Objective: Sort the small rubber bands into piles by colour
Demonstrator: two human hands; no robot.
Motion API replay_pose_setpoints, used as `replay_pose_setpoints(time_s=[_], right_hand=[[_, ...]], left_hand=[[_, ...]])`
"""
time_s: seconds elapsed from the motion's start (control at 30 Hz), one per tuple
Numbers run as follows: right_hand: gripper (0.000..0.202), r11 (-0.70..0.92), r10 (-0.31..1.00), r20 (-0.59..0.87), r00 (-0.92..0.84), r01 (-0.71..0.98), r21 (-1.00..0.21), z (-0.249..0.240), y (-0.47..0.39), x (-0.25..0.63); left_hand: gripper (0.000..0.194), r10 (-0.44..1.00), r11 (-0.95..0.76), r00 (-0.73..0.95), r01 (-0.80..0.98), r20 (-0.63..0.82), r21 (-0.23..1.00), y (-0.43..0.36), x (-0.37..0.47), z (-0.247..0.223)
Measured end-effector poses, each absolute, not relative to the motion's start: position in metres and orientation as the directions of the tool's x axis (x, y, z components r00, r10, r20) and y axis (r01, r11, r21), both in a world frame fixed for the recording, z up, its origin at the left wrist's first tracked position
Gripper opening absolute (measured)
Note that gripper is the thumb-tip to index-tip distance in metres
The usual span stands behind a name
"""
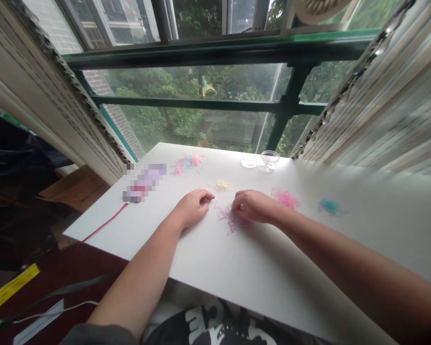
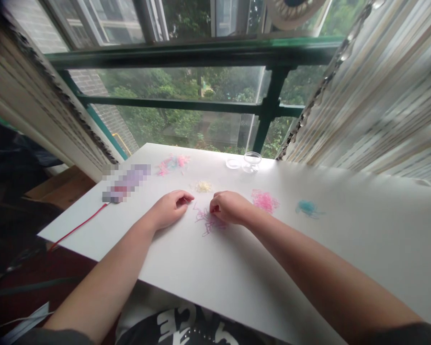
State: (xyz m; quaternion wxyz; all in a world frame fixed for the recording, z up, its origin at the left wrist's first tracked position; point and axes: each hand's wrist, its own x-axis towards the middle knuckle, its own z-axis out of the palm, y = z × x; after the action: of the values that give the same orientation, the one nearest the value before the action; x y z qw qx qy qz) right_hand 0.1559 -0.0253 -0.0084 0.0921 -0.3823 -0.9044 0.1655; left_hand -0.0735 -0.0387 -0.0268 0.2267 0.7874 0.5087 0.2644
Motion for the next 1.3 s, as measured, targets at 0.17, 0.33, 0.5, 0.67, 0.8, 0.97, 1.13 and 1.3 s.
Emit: replay_pose_setpoints(time_s=[0.17, 0.33, 0.5, 0.67, 0.8, 0.97, 1.13, 1.3], right_hand=[[0.019, 0.725, 0.671, 0.089, -0.736, 0.626, -0.287, -0.012, -0.029, 0.154], [0.016, 0.723, 0.689, 0.162, -0.707, 0.653, -0.226, -0.001, -0.032, 0.159], [0.013, 0.568, 0.812, 0.295, -0.503, 0.798, -0.204, 0.021, -0.028, 0.207], [0.011, 0.353, 0.91, 0.289, -0.297, 0.921, -0.164, 0.014, -0.033, 0.269], [0.015, 0.293, 0.927, 0.295, -0.233, 0.939, -0.18, -0.006, -0.05, 0.288], [0.015, 0.344, 0.885, 0.416, -0.211, 0.897, -0.278, -0.011, -0.077, 0.279], [0.009, 0.493, 0.798, 0.562, -0.216, 0.77, -0.405, -0.011, -0.097, 0.263], [0.01, 0.558, 0.77, 0.609, -0.192, 0.667, -0.495, -0.017, -0.106, 0.26]], left_hand=[[0.027, 0.882, -0.454, 0.432, 0.666, 0.19, 0.592, -0.043, -0.068, -0.024], [0.032, 0.856, -0.49, 0.486, 0.658, 0.174, 0.572, -0.048, -0.065, -0.018], [0.07, 0.858, -0.485, 0.499, 0.713, 0.12, 0.506, -0.062, -0.051, -0.018], [0.103, 0.83, -0.508, 0.553, 0.695, 0.073, 0.509, -0.072, -0.034, -0.024], [0.103, 0.786, -0.527, 0.613, 0.602, 0.074, 0.6, -0.071, -0.033, -0.024], [0.101, 0.827, -0.516, 0.555, 0.684, 0.092, 0.516, -0.076, -0.026, -0.029], [0.087, 0.815, -0.554, 0.574, 0.725, 0.086, 0.409, -0.083, -0.001, -0.04], [0.078, 0.784, -0.608, 0.6, 0.693, 0.158, 0.387, -0.066, 0.021, -0.042]])
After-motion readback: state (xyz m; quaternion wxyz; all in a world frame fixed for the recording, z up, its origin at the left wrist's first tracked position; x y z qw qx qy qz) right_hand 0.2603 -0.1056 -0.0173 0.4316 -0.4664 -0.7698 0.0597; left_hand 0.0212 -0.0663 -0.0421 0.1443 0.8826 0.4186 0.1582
